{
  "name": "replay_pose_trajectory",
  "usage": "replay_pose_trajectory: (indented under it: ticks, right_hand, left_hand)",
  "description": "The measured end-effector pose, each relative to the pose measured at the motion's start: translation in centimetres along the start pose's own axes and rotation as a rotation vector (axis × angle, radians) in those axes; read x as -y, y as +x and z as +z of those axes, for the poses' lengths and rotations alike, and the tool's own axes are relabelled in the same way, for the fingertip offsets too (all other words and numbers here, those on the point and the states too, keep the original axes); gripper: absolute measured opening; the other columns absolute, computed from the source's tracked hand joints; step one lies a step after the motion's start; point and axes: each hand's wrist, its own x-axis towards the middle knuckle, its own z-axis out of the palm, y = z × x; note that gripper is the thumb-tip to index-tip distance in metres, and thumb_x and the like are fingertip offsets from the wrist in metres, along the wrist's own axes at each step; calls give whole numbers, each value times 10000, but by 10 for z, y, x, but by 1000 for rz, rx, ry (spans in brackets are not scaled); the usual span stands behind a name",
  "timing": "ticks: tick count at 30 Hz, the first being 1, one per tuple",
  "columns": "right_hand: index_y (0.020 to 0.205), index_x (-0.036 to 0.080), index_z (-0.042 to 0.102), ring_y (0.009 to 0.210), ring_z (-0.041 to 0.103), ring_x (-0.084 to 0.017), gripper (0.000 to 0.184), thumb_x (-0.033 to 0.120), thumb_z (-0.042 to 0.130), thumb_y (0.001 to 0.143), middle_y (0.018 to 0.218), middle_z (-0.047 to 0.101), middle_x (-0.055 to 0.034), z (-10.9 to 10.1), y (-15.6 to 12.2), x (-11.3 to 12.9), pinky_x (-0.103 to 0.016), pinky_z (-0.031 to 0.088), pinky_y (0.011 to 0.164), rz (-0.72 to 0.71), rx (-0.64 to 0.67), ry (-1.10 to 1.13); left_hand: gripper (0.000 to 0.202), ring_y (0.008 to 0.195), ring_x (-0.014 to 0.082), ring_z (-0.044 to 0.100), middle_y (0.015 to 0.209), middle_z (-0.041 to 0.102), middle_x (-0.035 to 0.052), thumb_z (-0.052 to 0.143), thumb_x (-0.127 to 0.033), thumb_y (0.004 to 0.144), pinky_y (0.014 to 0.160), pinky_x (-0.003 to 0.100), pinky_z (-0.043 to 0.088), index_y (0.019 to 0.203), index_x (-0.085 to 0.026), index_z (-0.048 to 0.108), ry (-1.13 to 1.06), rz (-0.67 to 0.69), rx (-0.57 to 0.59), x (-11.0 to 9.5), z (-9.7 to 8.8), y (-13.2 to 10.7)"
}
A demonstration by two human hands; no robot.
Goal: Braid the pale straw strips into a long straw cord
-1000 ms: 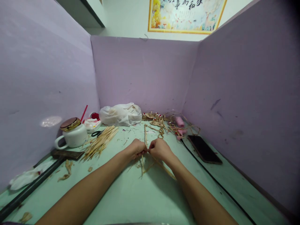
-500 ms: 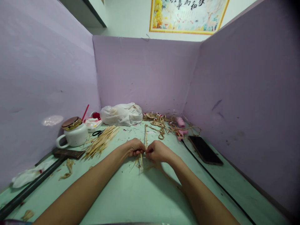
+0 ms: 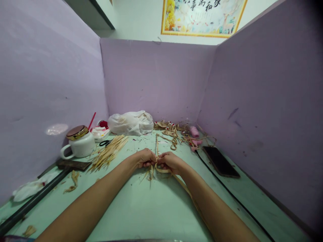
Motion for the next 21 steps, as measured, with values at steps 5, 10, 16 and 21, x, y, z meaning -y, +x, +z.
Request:
replay_pose_trajectory:
  ticks: [5, 10, 16, 21]
  right_hand:
    - [499, 120, 507, 361, 337, -45, 98, 87, 512, 592, 399, 457, 27, -3, 5, -5, -165, 242, 355, -59, -98, -151]
    - [499, 135, 505, 354, 344, -62, 68, 116, 550, 545, 380, 430, 39, -5, 10, -9, -189, 254, 357, -71, -169, -199]
    - [519, 124, 514, 339, 354, -56, 21, 111, 522, 534, 402, 467, 27, -3, 12, -10, -182, 259, 347, -65, -139, -113]
    - [528, 125, 508, 323, 362, -55, 66, 72, 474, 510, 387, 479, 24, 0, 10, -10, -171, 263, 333, -73, -119, -17]
  left_hand:
    - [118, 305, 31, 280, 373, 380, -47, 550, -209, 492, 323, 176, 153, 470, -127, 469, 110, -8, -30, -2, 1, -3]
    - [71, 321, 59, 319, 386, 434, -23, 541, -194, 498, 335, 193, 197, 505, -124, 531, 322, -61, -68, -8, -5, -6]
    - [75, 311, 58, 305, 367, 430, -24, 548, -188, 549, 340, 196, 182, 524, -118, 557, 362, -207, -128, -29, 3, -22]
    - [100, 300, 73, 308, 388, 484, 10, 448, -114, 577, 339, 204, 180, 523, -124, 531, 293, -224, -93, -34, 19, -27]
